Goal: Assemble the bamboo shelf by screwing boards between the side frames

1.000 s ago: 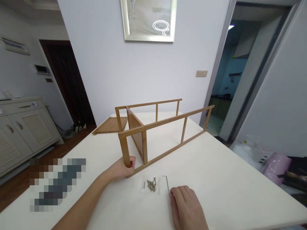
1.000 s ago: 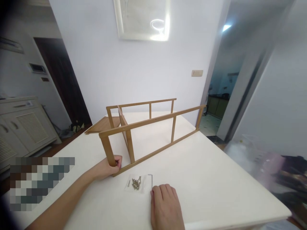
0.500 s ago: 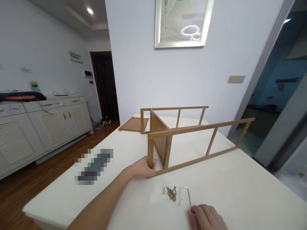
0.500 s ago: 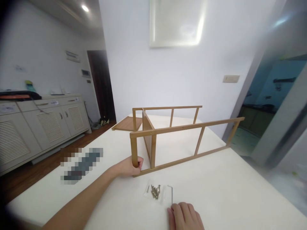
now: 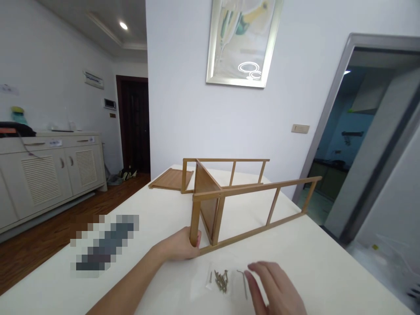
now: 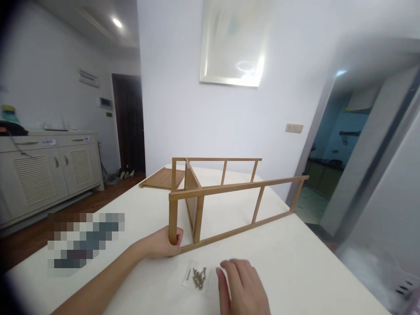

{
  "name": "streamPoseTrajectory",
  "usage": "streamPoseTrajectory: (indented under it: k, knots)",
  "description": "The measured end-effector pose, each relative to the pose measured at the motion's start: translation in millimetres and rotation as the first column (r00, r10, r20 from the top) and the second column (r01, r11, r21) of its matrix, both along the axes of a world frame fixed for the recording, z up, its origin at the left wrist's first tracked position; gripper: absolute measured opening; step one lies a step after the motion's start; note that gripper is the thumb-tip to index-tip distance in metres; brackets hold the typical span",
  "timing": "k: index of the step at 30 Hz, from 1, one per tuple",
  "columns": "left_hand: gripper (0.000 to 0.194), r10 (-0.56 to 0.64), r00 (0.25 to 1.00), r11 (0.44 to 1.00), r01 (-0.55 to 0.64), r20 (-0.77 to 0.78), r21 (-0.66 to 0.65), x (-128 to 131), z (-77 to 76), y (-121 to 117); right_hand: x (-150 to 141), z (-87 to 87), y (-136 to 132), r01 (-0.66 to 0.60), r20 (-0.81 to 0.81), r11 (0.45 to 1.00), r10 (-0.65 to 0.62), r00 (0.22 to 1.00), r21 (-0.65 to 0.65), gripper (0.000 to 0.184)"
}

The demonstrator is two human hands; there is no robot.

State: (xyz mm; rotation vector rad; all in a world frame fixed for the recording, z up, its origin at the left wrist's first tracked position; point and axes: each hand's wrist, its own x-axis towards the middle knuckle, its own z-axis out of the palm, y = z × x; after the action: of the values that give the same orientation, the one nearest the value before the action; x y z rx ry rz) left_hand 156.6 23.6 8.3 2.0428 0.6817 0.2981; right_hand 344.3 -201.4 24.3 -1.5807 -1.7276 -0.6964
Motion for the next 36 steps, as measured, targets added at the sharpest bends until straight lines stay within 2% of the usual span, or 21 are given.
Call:
streamPoseTrajectory:
  k: [3,5,7,8,11,14,19,27,36]
  knots:
    - [0.017,-0.02,1.0,1.0,0.02,-0.022,0.016,0,0.0,1,-7,72.2,26,-0.029,-0.037,0.993,0.034,0.999,0.117,0.013]
    - [0.031,-0.026,0.999,1.0,0.027,-0.035,0.007,1,-1.3,2,-10,114.2,54,-0.063,-0.074,0.996,0.069,0.995,0.069,0.018]
    - [0.038,-0.019,0.999,1.0,0.019,-0.051,0.003,1,-3.0,3,-10,146.0,87,-0.051,-0.139,0.996,0.041,0.989,-0.074,0.024]
    - [0.039,-0.015,0.998,1.0,0.015,-0.055,0.002,2,-3.8,3,-10,157.9,104,-0.039,-0.174,0.981,0.005,0.985,-0.192,0.028]
    - [0.039,-0.01,0.999,1.0,0.011,-0.047,0.003,2,-5.1,2,-10,179.7,144,-0.03,-0.219,0.861,-0.095,0.971,-0.507,0.046]
    - [0.039,-0.008,0.999,1.0,0.009,-0.036,0.008,1,-4.1,1,-11,186.2,164,-0.055,-0.2,0.814,-0.077,0.977,-0.579,0.041]
    - [0.037,-0.047,0.999,0.999,0.047,0.011,0.0,3,-0.1,-2,-16,185.0,164,-0.028,-0.125,0.78,-0.065,0.99,-0.625,0.028]
    - [0.038,-0.104,0.994,0.995,0.104,0.015,-0.002,9,2.2,-10,-19,185.6,146,0.04,-0.03,0.799,-0.072,0.997,-0.6,0.025]
    - [0.036,-0.077,0.997,0.995,0.078,0.015,-0.065,7,-1.7,-7,-19,175.7,142,0.03,-0.069,0.85,-0.078,0.995,-0.526,0.025]
